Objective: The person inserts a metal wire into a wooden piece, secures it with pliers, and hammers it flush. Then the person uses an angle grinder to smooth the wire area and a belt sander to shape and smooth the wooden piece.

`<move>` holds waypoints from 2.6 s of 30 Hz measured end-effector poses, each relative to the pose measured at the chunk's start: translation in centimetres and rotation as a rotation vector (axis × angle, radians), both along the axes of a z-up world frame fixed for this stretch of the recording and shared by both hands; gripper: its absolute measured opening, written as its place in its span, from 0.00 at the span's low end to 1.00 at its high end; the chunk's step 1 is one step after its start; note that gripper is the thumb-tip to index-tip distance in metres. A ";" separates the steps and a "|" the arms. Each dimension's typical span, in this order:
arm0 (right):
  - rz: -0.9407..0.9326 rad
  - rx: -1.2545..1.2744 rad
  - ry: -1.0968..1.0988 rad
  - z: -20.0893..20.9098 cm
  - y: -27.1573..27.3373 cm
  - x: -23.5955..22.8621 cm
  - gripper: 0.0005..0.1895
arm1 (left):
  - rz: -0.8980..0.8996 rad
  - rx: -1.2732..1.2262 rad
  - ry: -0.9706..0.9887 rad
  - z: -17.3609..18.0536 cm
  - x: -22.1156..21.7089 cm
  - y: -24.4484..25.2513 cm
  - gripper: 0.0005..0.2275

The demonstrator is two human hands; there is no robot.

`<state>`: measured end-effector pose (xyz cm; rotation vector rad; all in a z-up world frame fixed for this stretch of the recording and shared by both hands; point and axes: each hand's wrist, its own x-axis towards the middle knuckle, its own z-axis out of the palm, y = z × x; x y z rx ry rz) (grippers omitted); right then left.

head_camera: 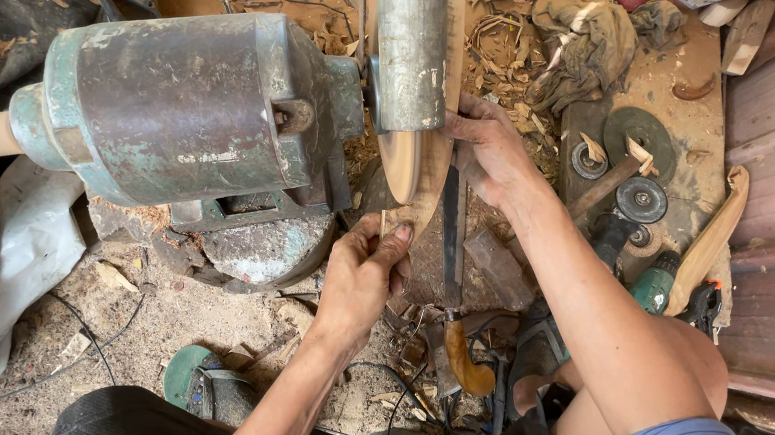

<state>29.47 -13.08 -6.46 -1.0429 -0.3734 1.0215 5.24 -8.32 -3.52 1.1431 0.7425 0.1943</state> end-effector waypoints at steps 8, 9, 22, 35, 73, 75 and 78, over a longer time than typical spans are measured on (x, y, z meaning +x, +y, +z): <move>-0.004 0.014 -0.031 0.0 0.3 -0.4 0.17 | 0.012 -0.047 0.003 0.3 0.1 0.1 0.09; -0.001 0.005 -0.054 0.0 0.2 -0.4 0.17 | 0.011 -0.045 0.004 0.3 0.1 0.1 0.09; -0.055 -0.022 0.014 -0.4 0.6 -0.9 0.20 | 0.025 -0.093 0.034 0.0 0.0 0.1 0.08; -0.008 -0.025 -0.013 -0.4 0.6 -1.8 0.20 | 0.037 -0.092 0.027 -0.4 -0.4 -0.3 0.08; 0.110 0.175 0.064 0.5 -6.4 -4.0 0.21 | -0.151 0.723 0.135 0.7 -4.1 -4.3 0.07; 0.064 0.136 0.032 0.6 -5.5 -3.2 0.25 | -0.190 0.475 0.248 1.4 -3.5 -2.9 0.08; 0.019 0.095 0.024 0.9 -4.2 -2.7 0.27 | -0.153 0.282 0.213 2.2 -2.8 -1.3 0.09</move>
